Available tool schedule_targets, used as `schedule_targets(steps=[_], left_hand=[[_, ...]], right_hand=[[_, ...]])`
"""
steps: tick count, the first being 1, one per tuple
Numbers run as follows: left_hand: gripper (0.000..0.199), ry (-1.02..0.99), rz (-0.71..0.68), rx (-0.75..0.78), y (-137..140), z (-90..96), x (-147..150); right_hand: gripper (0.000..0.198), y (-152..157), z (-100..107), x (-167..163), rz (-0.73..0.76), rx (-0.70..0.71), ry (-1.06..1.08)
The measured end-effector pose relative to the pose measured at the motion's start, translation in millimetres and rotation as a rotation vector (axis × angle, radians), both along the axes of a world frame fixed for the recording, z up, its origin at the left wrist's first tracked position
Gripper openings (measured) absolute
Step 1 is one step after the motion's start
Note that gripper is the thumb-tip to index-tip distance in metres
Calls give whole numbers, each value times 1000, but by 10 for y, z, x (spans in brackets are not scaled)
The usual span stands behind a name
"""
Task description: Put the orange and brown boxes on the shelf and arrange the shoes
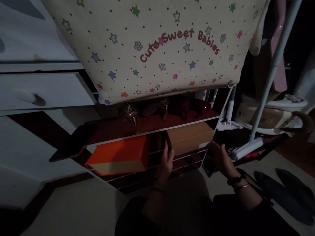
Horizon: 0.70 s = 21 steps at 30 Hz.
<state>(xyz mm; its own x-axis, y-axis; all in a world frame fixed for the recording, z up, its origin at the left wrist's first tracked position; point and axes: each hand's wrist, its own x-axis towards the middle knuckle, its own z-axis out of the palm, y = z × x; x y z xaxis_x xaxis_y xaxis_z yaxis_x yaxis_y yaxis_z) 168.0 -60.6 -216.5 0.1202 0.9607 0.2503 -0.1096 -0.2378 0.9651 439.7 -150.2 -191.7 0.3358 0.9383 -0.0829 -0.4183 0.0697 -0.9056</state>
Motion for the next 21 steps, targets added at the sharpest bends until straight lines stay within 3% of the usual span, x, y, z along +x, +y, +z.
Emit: schedule_targets(steps=[9,21], left_hand=[[92,50,39,35,41,-75,30],[95,2,42,18,3,-17,60]], right_hand=[[71,14,-27,7,-27,-5,8],[73,3,0,-13,-32,-11,8]])
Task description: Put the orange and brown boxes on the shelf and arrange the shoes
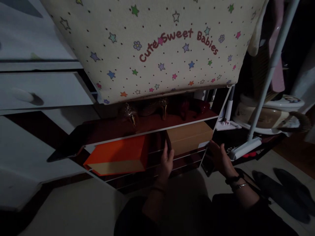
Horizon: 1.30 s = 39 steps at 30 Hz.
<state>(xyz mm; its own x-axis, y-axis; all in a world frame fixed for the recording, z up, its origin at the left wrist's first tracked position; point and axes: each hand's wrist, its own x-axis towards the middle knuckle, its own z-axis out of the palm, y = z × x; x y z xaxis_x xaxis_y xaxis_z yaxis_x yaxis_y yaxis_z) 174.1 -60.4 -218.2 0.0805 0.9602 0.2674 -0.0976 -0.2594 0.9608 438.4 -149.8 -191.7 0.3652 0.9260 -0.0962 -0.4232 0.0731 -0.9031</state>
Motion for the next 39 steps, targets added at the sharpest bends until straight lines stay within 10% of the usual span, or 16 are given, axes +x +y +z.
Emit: schedule_targets(steps=[24,30,39], left_hand=[[85,-160,-20,-71,-360,14,-224],[61,-435,-21,-464,-730,-205,-684],[11,-748,234,-524,-896,-57,-1710]], right_hand=[[78,-264,-326,-239,-133,-225,40],[57,-440,-320,-730,103,-172,-149],[33,-443,-43,-1593,199,136,-699]])
